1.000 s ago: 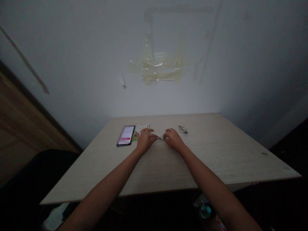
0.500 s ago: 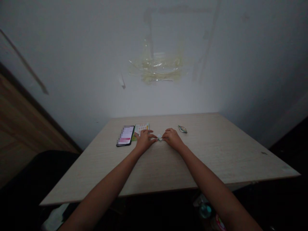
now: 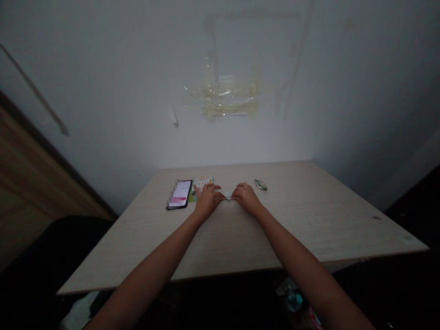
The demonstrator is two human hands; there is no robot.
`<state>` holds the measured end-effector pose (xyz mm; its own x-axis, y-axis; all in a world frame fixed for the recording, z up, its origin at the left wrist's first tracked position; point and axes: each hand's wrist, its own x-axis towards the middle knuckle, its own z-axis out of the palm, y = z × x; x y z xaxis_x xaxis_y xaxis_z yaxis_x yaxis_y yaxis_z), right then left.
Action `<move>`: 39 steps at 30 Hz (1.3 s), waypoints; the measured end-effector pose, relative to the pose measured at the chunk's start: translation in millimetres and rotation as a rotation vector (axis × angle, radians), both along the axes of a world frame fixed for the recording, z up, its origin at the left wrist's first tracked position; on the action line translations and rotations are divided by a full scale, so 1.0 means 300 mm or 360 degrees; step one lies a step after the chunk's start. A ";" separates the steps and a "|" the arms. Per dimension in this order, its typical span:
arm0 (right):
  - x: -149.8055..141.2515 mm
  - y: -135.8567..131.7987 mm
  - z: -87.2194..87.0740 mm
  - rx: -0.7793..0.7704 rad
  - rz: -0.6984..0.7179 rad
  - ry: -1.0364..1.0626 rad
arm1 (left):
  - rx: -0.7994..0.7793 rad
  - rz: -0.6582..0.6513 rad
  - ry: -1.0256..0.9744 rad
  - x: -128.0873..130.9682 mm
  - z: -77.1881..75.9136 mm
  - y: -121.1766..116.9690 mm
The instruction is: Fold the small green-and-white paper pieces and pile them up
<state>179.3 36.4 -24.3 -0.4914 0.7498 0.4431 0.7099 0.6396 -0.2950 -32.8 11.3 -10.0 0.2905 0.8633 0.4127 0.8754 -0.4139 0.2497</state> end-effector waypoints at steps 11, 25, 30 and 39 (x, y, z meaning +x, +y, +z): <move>-0.012 0.009 -0.029 -0.0131 -0.0150 0.0240 | -0.0101 0.0087 -0.0175 0.012 -0.004 0.001; -0.031 0.005 -0.047 -0.0187 -0.0465 0.0134 | -0.0186 0.0236 -0.0179 0.039 -0.003 0.002; -0.035 0.012 -0.045 -0.0227 -0.0488 0.0083 | -0.0254 0.0246 -0.0183 0.041 0.001 0.009; -0.058 0.010 -0.028 -0.0281 -0.0585 0.0020 | -0.0277 0.0330 -0.0181 0.054 -0.010 0.025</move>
<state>161.9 39.5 -32.8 -0.1722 0.9395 0.2962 0.8774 0.2829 -0.3874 -16.4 18.8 -12.9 0.0609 0.9600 0.2732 0.8991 -0.1717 0.4027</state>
